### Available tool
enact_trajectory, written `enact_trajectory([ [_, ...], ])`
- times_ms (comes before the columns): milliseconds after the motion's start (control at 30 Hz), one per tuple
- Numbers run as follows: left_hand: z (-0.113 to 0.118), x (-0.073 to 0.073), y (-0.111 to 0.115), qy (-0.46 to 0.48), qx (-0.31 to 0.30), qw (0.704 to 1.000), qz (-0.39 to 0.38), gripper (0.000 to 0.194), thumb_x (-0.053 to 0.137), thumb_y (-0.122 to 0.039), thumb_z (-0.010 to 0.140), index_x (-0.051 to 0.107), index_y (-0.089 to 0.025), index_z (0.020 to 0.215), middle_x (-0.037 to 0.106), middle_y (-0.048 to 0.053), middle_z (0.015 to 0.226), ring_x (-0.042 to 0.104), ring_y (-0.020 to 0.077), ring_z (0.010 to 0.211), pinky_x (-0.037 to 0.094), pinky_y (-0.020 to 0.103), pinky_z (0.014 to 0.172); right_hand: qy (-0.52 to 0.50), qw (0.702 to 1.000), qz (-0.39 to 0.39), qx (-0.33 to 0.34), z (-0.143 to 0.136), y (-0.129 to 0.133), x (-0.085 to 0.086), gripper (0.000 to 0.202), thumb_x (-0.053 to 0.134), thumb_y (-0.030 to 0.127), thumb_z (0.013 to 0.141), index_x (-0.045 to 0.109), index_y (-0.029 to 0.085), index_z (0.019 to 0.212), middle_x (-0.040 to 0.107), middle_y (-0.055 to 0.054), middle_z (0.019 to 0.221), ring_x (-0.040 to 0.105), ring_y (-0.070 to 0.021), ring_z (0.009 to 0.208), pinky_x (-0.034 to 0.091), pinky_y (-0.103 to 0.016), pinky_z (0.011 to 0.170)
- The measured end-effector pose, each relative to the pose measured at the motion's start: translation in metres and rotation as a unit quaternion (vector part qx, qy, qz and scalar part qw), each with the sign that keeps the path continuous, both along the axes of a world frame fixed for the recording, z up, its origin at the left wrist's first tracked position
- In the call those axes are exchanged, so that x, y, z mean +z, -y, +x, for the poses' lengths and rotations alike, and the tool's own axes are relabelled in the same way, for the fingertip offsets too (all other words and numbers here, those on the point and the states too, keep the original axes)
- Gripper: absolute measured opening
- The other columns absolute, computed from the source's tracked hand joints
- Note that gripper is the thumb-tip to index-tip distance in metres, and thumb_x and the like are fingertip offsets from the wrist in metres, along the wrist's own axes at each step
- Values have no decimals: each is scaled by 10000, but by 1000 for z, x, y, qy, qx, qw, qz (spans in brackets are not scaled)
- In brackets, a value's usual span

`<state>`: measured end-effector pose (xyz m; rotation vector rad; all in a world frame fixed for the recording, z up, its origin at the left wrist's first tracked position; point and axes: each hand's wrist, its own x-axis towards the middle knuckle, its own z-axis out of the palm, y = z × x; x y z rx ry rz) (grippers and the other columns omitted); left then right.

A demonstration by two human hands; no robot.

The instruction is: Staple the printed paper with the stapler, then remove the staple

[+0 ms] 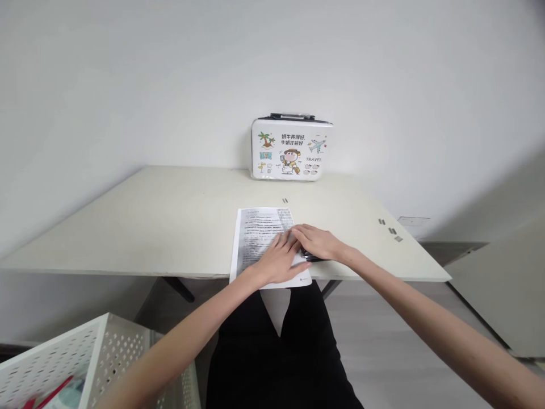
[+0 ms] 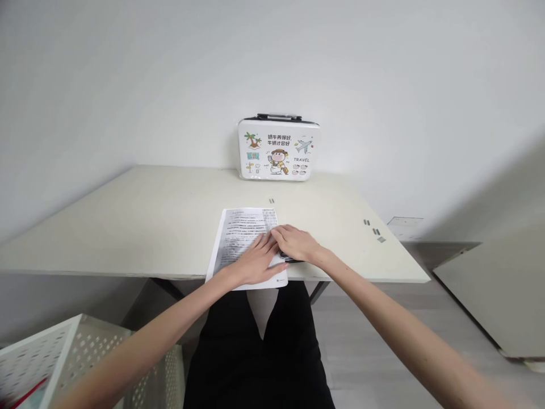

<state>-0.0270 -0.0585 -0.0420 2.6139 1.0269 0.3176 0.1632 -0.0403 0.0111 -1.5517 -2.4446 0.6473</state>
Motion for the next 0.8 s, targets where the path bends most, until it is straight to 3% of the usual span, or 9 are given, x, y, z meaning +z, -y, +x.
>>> enact_trajectory([
  [200, -1, -4, -1, 9, -2, 1000, 11, 862, 291, -740, 1046, 184, -189, 1700, 152, 136, 1780, 33, 330, 1653, 20, 546, 1331, 60, 998, 18, -1, -3, -1, -4, 516, 190, 423, 1115, 580, 303, 1431, 578, -30, 1562, 534, -252, 1431, 480, -459, 1114],
  [600, -1, -15, -3, 29, 15, 999, 29, 916, 344, -751, 1027, 132, -183, 1714, 113, 145, 1780, 30, 346, 1651, 65, 543, 1324, 140, 989, 39, -29, -13, -5, -16, 595, 208, 395, 1096, 319, 276, 1669, 423, -124, 1675, 455, -331, 1504, 397, -537, 1169],
  [800, -2, -16, -4, 34, 18, 999, 35, 961, 365, -762, 1016, 104, -165, 1722, 120, 160, 1773, 54, 354, 1650, 101, 547, 1319, 167, 983, 64, -43, -23, 3, -16, 597, 222, 352, 1086, 329, 264, 1667, 352, -160, 1705, 341, -396, 1555, 319, -625, 1188],
])
